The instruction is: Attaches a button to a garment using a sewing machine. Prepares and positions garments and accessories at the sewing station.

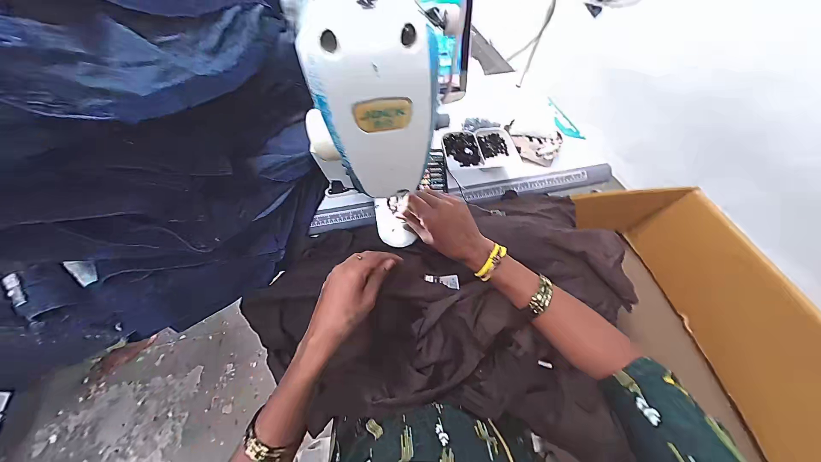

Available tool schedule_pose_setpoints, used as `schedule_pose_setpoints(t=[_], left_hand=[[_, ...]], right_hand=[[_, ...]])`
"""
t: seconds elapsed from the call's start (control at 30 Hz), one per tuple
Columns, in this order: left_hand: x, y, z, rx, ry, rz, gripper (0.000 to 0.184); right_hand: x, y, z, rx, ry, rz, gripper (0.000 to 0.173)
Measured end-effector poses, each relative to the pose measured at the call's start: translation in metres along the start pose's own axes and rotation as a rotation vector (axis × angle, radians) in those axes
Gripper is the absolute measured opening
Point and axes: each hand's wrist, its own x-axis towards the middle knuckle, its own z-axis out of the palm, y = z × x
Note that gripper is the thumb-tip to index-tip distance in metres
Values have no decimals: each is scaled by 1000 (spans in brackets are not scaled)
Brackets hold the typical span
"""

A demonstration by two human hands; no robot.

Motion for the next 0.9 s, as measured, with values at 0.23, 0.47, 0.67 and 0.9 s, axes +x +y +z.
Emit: schedule_pose_setpoints(t=[0.23, 0.47, 0.67, 0.9], left_hand=[[81, -18, 8, -609, 255, -450, 29], [93, -4, 26, -625, 470, -543, 16], [91, 4, 25, -616, 501, -558, 15], [72, -24, 20, -633, 390, -450, 20]], right_hand=[[-3, 9, 3, -33, 65, -205, 19], [11, 6, 0, -131, 31, -265, 19], [12, 8, 1, -153, 44, -204, 21], [-8, 16, -19, 422, -48, 478, 36]])
